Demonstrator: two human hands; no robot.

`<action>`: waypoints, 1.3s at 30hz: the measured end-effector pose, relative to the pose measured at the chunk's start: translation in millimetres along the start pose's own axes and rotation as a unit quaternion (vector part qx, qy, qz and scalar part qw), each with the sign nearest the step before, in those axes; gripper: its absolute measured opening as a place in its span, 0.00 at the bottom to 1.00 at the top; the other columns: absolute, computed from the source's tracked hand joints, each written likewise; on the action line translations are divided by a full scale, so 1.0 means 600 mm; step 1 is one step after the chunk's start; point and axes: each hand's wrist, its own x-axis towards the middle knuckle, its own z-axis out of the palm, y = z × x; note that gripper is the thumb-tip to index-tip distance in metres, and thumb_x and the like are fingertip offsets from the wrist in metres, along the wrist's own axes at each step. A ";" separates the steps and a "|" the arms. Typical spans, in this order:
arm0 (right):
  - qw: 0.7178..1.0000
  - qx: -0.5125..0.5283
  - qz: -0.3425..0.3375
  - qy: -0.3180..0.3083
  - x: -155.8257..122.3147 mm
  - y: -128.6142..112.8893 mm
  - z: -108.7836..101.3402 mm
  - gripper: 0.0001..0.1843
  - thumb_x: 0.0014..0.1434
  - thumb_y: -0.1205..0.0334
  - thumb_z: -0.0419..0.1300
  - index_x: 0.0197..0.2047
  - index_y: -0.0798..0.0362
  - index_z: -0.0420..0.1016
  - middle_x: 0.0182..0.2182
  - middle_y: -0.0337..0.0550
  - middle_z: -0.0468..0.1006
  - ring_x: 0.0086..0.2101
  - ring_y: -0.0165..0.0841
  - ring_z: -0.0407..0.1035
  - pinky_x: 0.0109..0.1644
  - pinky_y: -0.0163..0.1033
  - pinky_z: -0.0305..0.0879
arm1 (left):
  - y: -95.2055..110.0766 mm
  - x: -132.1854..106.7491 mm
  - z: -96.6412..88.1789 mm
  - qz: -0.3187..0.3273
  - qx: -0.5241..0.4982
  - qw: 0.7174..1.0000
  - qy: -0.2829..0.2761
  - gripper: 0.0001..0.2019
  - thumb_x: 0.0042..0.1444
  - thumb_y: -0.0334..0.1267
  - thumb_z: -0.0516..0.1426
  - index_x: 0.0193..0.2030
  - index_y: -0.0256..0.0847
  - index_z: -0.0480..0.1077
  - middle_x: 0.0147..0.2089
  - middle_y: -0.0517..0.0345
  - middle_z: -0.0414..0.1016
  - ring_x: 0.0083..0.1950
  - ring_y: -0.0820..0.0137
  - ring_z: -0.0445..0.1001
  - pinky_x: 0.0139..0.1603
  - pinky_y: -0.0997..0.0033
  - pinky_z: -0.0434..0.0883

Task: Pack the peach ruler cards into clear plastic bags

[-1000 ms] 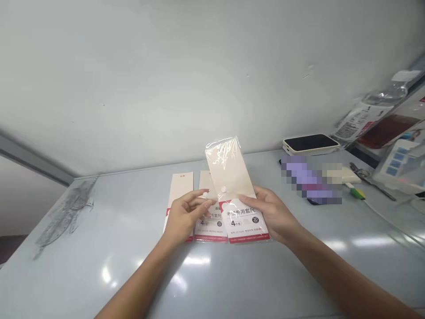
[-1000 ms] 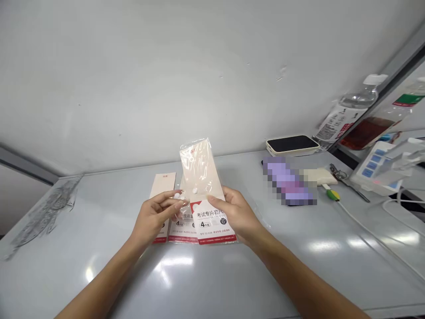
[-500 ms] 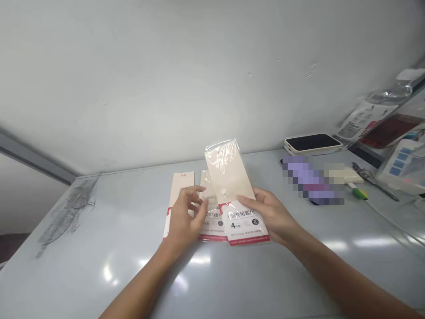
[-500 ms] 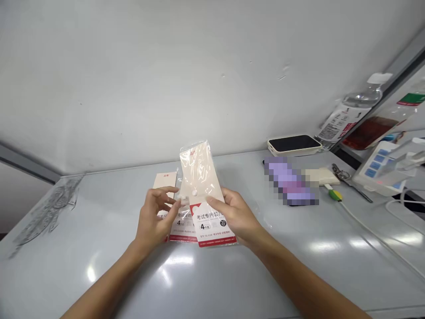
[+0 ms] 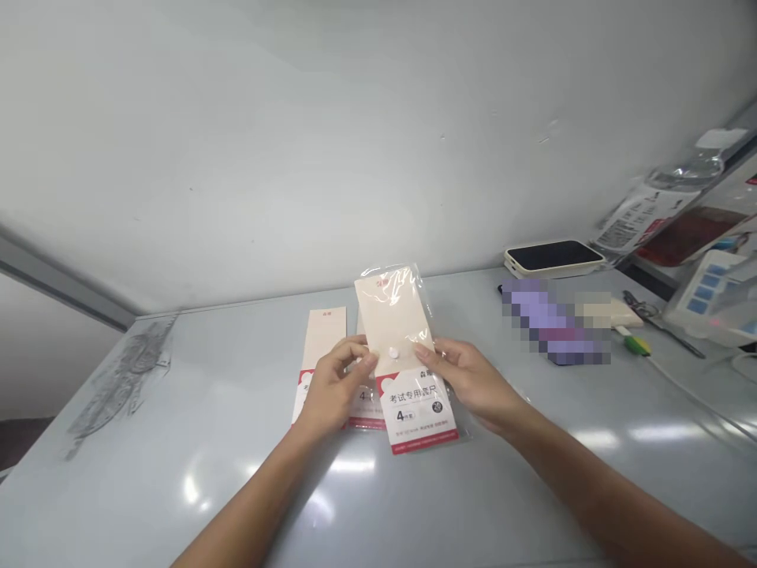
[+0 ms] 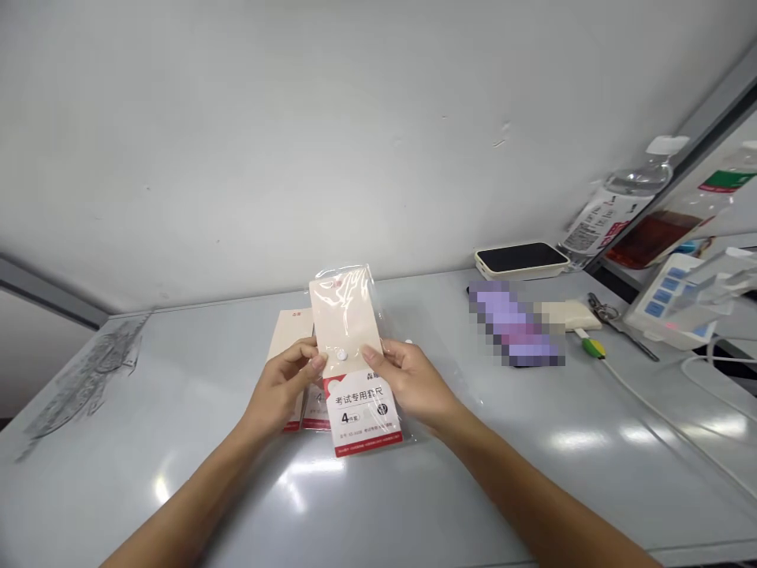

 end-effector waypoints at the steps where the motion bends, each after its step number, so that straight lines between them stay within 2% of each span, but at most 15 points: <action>1: 1.000 -0.017 -0.018 -0.001 0.001 -0.003 -0.005 0.20 0.54 0.47 0.56 0.40 0.55 0.73 0.32 0.44 0.78 0.31 0.33 0.71 0.36 0.39 0.66 | 0.003 0.002 -0.005 0.001 0.004 1.000 0.012 0.12 0.52 0.45 0.56 0.26 0.38 0.66 0.50 0.52 0.67 0.46 0.66 0.69 0.38 0.70 0.69; 4: 0.994 -0.097 -0.046 0.005 0.007 -0.012 -0.023 0.19 0.54 0.47 0.56 0.35 0.55 0.75 0.30 0.44 0.77 0.29 0.32 0.70 0.33 0.37 0.63 | 0.010 0.006 -0.020 -0.004 0.022 1.000 0.016 0.12 0.52 0.44 0.56 0.26 0.38 0.65 0.48 0.53 0.67 0.45 0.67 0.69 0.38 0.71 0.69; 9: 0.987 -0.148 -0.026 0.053 0.016 -0.008 -0.031 0.19 0.53 0.45 0.56 0.32 0.55 0.73 0.31 0.44 0.78 0.29 0.32 0.70 0.30 0.35 0.61 | 0.005 0.008 -0.019 -0.021 0.094 0.995 0.007 0.13 0.54 0.45 0.53 0.26 0.39 0.61 0.31 0.60 0.66 0.32 0.75 0.67 0.33 0.74 0.67; 13: 0.975 -0.199 -0.018 0.093 0.016 -0.005 -0.027 0.21 0.53 0.45 0.54 0.33 0.55 0.74 0.20 0.41 0.75 0.24 0.33 0.69 0.27 0.35 0.60 | -0.004 0.010 -0.020 -0.028 0.154 0.987 0.034 0.13 0.54 0.47 0.51 0.26 0.40 0.59 0.30 0.62 0.65 0.27 0.77 0.65 0.29 0.75 0.65; 16: 0.958 -0.246 -0.014 0.146 0.015 -0.012 -0.039 0.21 0.54 0.45 0.53 0.34 0.55 0.73 0.18 0.39 0.73 0.19 0.30 0.65 0.24 0.35 0.58 | -0.004 0.017 -0.044 -0.051 0.197 0.978 0.054 0.14 0.54 0.50 0.50 0.28 0.41 0.59 0.28 0.62 0.66 0.25 0.75 0.66 0.26 0.74 0.64; 19: 0.942 -0.276 -0.007 0.192 0.021 -0.016 -0.065 0.20 0.55 0.45 0.52 0.36 0.54 0.72 0.25 0.42 0.76 0.17 0.28 0.62 0.23 0.36 0.57 | -0.005 0.027 -0.085 -0.102 0.258 0.958 0.076 0.14 0.54 0.51 0.49 0.28 0.41 0.59 0.25 0.61 0.68 0.23 0.73 0.66 0.25 0.74 0.62; 20: 0.939 -0.291 0.009 0.183 0.024 -0.015 -0.075 0.20 0.55 0.46 0.51 0.38 0.53 0.71 0.28 0.43 0.77 0.18 0.28 0.63 0.23 0.36 0.58 | -0.007 0.030 -0.099 -0.121 0.279 0.949 0.078 0.14 0.53 0.50 0.49 0.28 0.41 0.59 0.24 0.61 0.68 0.23 0.73 0.66 0.24 0.74 0.61; 22: 0.914 -0.360 0.050 0.181 0.033 -0.006 -0.091 0.21 0.55 0.46 0.51 0.45 0.53 0.69 0.29 0.45 0.78 0.21 0.32 0.66 0.26 0.38 0.59 | -0.012 0.036 -0.122 -0.163 0.347 0.920 0.076 0.13 0.53 0.48 0.48 0.27 0.41 0.60 0.24 0.58 0.69 0.23 0.70 0.67 0.23 0.73 0.61; 25: 0.815 -0.524 0.071 0.239 0.045 0.011 -0.102 0.24 0.56 0.49 0.50 0.51 0.54 0.65 0.35 0.51 0.76 0.35 0.43 0.70 0.34 0.42 0.61 | -0.018 0.040 -0.137 -0.178 0.459 0.865 0.094 0.11 0.52 0.46 0.47 0.27 0.41 0.61 0.29 0.53 0.73 0.28 0.67 0.70 0.24 0.71 0.61; 27: 0.768 -0.586 0.071 0.248 0.049 0.019 -0.101 0.25 0.58 0.51 0.48 0.54 0.55 0.62 0.41 0.54 0.74 0.40 0.46 0.69 0.36 0.43 0.60 | -0.017 0.038 -0.133 -0.186 0.506 0.836 0.104 0.10 0.53 0.45 0.46 0.30 0.42 0.62 0.32 0.52 0.73 0.30 0.64 0.70 0.25 0.70 0.60; 29: 0.740 -0.623 0.065 0.244 0.048 0.021 -0.095 0.24 0.59 0.53 0.46 0.55 0.56 0.60 0.44 0.56 0.71 0.40 0.46 0.69 0.36 0.43 0.60 | -0.014 0.035 -0.118 -0.185 0.548 0.807 0.119 0.10 0.55 0.43 0.44 0.36 0.42 0.61 0.31 0.52 0.73 0.30 0.62 0.70 0.25 0.69 0.60; 32: 0.705 -0.664 0.061 0.241 0.043 0.020 -0.090 0.21 0.61 0.55 0.44 0.53 0.55 0.62 0.44 0.55 0.69 0.38 0.44 0.69 0.33 0.42 0.60 | -0.010 0.030 -0.087 -0.131 0.607 0.768 0.160 0.09 0.56 0.38 0.42 0.39 0.41 0.60 0.34 0.50 0.71 0.31 0.63 0.69 0.26 0.69 0.59; 34: 0.689 -0.683 0.061 0.237 0.040 0.019 -0.091 0.19 0.61 0.57 0.43 0.50 0.56 0.64 0.41 0.55 0.69 0.36 0.43 0.69 0.32 0.41 0.60 | -0.012 0.028 -0.063 -0.061 0.614 0.768 0.170 0.10 0.58 0.42 0.42 0.37 0.41 0.60 0.36 0.51 0.69 0.34 0.63 0.69 0.27 0.70 0.59; 37: 0.673 -0.696 0.037 0.247 0.039 0.018 -0.094 0.17 0.61 0.61 0.44 0.48 0.56 0.67 0.40 0.56 0.69 0.39 0.44 0.67 0.32 0.42 0.61 | -0.022 0.026 -0.032 0.011 0.604 0.790 0.105 0.14 0.57 0.50 0.44 0.32 0.42 0.59 0.34 0.54 0.68 0.33 0.66 0.68 0.27 0.71 0.58; 39: 0.677 -0.689 -0.024 0.258 0.038 0.017 -0.091 0.18 0.61 0.63 0.44 0.50 0.56 0.67 0.43 0.57 0.69 0.43 0.46 0.65 0.37 0.44 0.63 | -0.031 0.027 -0.019 0.032 0.608 0.790 0.072 0.16 0.56 0.52 0.46 0.30 0.41 0.59 0.32 0.54 0.67 0.33 0.66 0.67 0.26 0.71 0.57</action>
